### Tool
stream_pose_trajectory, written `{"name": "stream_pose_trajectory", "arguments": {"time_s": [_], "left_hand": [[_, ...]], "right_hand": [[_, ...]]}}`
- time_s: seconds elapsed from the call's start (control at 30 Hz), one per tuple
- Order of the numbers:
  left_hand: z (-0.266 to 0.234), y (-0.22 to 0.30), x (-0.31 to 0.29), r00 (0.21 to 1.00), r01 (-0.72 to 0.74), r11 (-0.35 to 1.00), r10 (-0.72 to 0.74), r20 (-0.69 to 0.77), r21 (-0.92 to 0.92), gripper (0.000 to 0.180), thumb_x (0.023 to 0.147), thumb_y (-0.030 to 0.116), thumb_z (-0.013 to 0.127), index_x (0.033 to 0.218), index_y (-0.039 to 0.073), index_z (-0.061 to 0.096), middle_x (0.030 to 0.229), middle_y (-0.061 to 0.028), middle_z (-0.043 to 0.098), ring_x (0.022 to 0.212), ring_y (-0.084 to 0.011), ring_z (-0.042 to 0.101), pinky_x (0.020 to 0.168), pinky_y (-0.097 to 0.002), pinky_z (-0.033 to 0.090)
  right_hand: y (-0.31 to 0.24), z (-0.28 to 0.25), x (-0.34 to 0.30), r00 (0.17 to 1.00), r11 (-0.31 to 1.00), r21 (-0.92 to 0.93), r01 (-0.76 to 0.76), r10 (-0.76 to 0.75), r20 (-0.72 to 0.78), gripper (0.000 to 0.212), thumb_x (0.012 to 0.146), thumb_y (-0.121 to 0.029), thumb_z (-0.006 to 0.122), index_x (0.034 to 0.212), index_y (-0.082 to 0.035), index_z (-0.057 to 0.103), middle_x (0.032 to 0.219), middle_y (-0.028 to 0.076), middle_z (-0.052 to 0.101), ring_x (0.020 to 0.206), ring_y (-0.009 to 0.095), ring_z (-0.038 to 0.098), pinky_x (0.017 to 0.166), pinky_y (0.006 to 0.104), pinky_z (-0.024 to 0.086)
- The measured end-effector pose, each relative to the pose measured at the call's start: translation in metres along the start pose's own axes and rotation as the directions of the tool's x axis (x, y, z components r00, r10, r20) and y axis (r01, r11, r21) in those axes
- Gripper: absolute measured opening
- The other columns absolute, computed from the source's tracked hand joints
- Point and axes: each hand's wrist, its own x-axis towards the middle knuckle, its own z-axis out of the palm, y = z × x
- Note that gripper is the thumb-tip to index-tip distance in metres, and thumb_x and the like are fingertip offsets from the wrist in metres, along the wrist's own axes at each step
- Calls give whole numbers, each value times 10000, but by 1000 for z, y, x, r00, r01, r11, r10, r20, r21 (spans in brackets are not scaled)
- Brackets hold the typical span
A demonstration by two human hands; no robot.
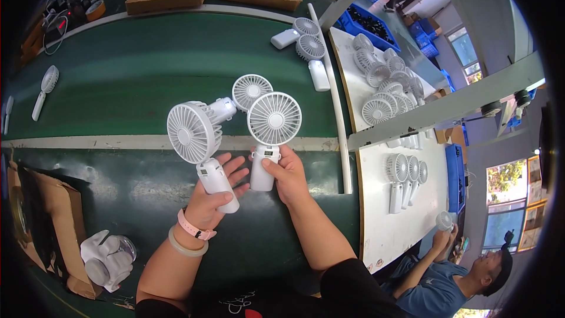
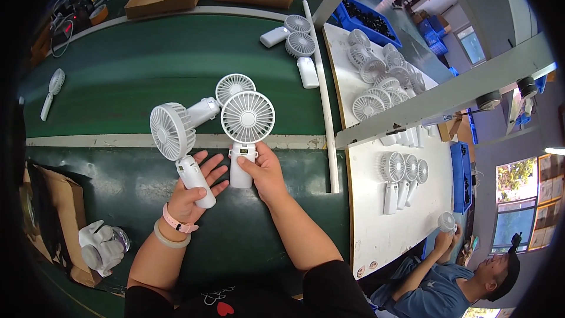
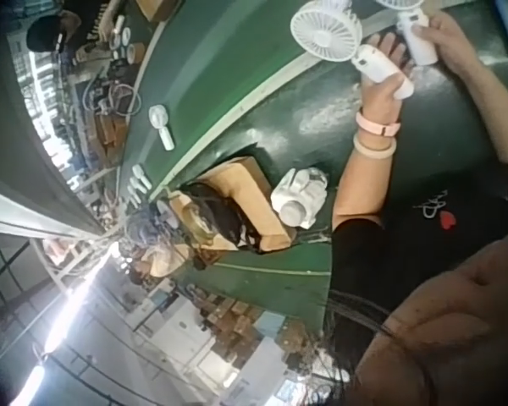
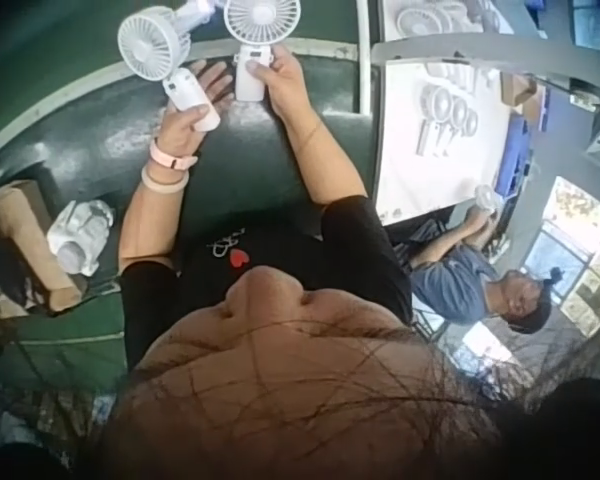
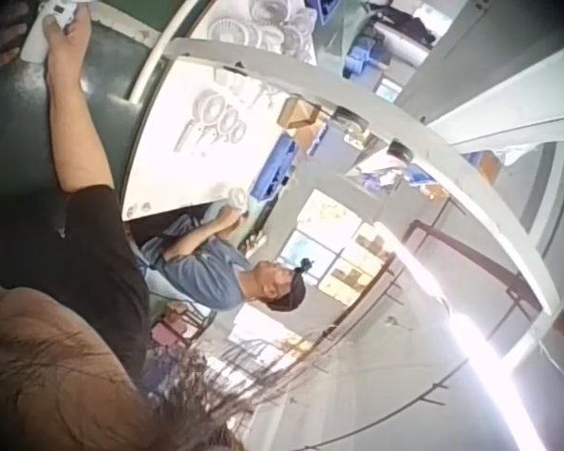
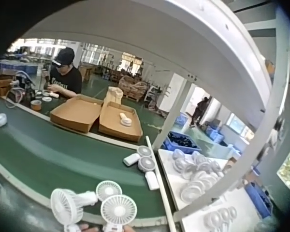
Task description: Checking and sorting small white portable fans on an electronics assembly line.
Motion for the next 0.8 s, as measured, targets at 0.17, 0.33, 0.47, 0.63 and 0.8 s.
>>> {"name": "stream_pose_trajectory", "arguments": {"time_s": [0.17, 0.33, 0.47, 0.63, 0.8], "left_hand": [[3, -3, 1, 1000, -9, 999, 8, -29, -35, 809, 612, 13, 695, 1323, 75, 314, 1307, -109, 397, 1185, -264, 413, 984, -432, 361], [-2, 3, 0, 994, -24, 1000, 22, 109, 9, 774, 681, 119, 641, 1363, 67, 277, 1324, -99, 377, 1189, -244, 411, 910, -412, 445], [0, 1, 2, 988, 35, 998, -28, 154, -44, 725, 700, 149, 609, 1344, 49, 293, 1263, -115, 438, 1152, -263, 450, 918, -432, 425], [-8, -4, -2, 976, 126, 989, -109, 186, -82, 616, 722, 171, 607, 1269, 55, 349, 1176, -139, 481, 1098, -296, 490, 918, -479, 409], [-8, -3, -2, 952, 223, 967, -188, 241, -126, 605, 738, 203, 606, 1271, 83, 344, 1183, -131, 479, 1077, -294, 506, 907, -472, 419]], "right_hand": [[1, -1, -5, 998, 994, -108, -37, 43, 52, 582, 762, -6, 610, 1280, -42, 346, 1149, 102, 541, 1018, 189, 552, 862, 339, 458], [-7, 27, -16, 936, 803, -567, 182, 36, 351, 986, 673, -66, 692, 1416, -44, 44, 1367, 149, 304, 1246, 240, 340, 1011, 358, 293], [-9, 31, -26, 907, 270, -868, 417, -185, 378, 826, 727, -229, 668, 1363, 8, 197, 1069, 222, 542, 946, 348, 556, 824, 394, 450], [-10, 33, -29, 818, -12, -871, 490, -340, 465, 700, 712, -330, 660, 1264, -5, 377, 766, 156, 597, 652, 324, 586, 602, 397, 480], [-8, 30, -28, 807, -27, -864, 502, -345, 480, 635, 694, -339, 666, 1206, -41, 438, 789, 163, 601, 663, 330, 595, 604, 394, 482]]}}
